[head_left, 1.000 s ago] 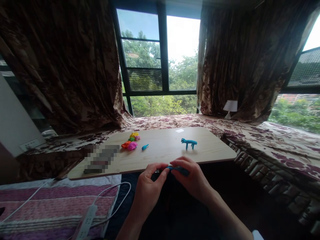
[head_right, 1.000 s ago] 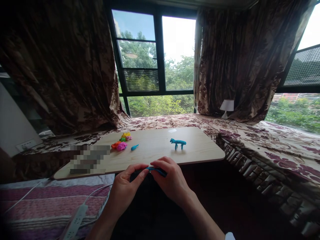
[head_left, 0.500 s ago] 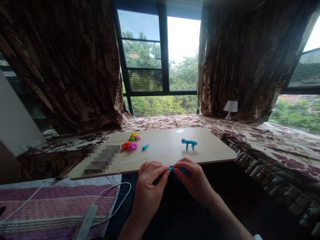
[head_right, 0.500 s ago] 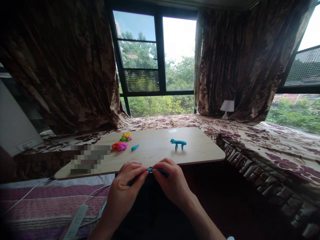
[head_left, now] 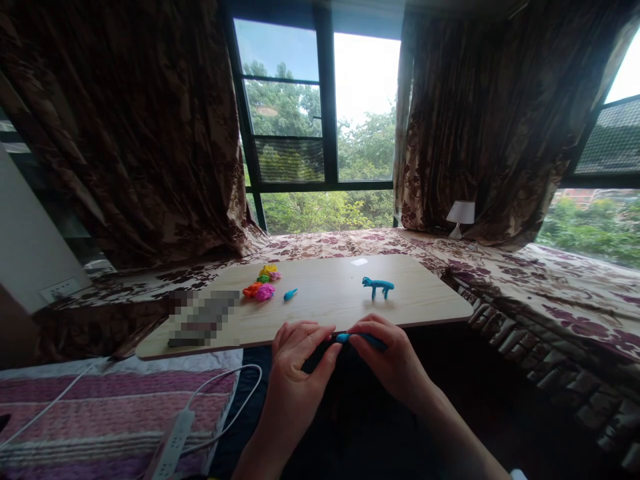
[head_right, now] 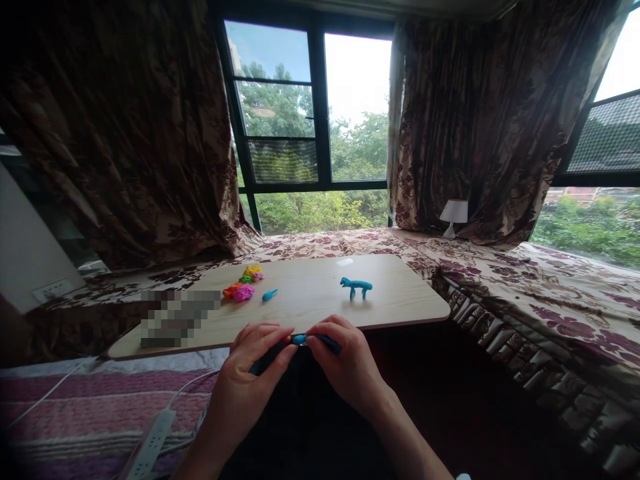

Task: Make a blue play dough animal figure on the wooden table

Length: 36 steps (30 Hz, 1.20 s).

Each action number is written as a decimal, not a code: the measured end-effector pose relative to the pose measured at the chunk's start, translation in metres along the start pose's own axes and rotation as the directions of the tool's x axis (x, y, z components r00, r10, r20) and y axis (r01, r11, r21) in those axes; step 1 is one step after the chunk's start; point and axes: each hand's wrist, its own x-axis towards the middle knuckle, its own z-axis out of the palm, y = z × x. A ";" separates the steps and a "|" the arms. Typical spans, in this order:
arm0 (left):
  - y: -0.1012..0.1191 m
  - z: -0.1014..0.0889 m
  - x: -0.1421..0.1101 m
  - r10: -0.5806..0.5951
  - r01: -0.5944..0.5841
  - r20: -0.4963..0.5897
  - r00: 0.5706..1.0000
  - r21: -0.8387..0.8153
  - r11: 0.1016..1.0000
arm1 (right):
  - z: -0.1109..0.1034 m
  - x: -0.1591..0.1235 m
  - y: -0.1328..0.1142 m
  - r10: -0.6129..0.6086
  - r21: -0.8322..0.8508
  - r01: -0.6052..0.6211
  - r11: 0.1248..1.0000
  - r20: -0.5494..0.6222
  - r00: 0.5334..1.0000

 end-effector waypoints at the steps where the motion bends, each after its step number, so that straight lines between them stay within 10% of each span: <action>1: 0.000 0.000 0.000 -0.009 0.009 0.009 1.000 -0.011 1.000 | 0.000 0.000 0.000 0.000 0.002 0.000 1.000 0.001 1.000; 17: -0.021 0.018 0.010 -0.115 0.116 0.032 0.993 -0.030 0.993 | 0.004 0.022 0.019 -0.046 -0.166 0.063 0.984 0.102 0.994; 26: -0.083 0.073 0.032 -0.204 0.177 0.083 0.975 0.258 0.950 | 0.024 0.052 0.069 0.092 -0.644 0.085 0.760 0.237 0.967; 36: -0.085 0.059 0.014 -0.172 0.122 0.106 0.979 0.369 0.921 | 0.046 0.044 0.060 0.188 -0.789 0.144 0.597 0.312 0.931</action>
